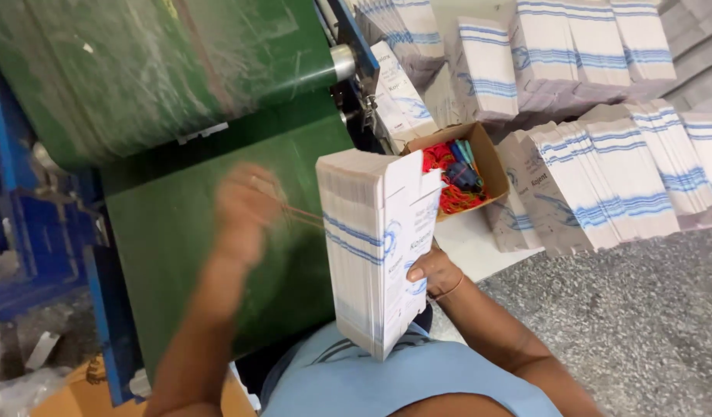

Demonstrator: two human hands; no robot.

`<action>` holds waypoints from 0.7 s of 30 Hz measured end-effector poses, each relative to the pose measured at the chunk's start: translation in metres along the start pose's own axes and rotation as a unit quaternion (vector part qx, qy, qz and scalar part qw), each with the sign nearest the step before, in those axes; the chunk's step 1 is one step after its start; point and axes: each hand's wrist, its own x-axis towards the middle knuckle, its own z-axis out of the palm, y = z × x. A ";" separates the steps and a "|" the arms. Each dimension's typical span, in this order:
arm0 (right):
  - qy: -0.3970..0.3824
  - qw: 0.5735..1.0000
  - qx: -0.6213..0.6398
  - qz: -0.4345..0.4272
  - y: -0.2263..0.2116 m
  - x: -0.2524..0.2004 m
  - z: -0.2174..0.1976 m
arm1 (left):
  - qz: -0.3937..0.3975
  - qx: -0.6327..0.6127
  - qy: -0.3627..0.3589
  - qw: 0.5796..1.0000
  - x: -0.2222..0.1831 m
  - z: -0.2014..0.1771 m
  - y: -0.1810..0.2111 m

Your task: The person repeatedly picks up stacks of small white boxes from a green conveyor belt, aligns them, and places them into a cardboard box. The person continues this process throughout the clip, handling multiple stacks of boxes.

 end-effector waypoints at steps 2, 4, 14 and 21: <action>-0.018 0.998 -0.042 -0.033 -0.004 0.001 0.008 | 0.278 -0.204 -0.011 0.939 0.020 -0.068 0.009; -0.029 0.999 -0.040 -0.022 -0.002 0.011 0.016 | 0.313 0.005 0.080 0.946 0.009 -0.059 0.013; -0.018 0.978 -0.205 0.044 -0.015 0.039 0.053 | 0.115 -0.244 -0.213 0.939 -0.067 -0.031 0.091; -0.012 0.878 -0.476 -0.049 0.003 0.053 0.088 | 0.210 0.344 -0.166 0.900 -0.074 -0.001 0.126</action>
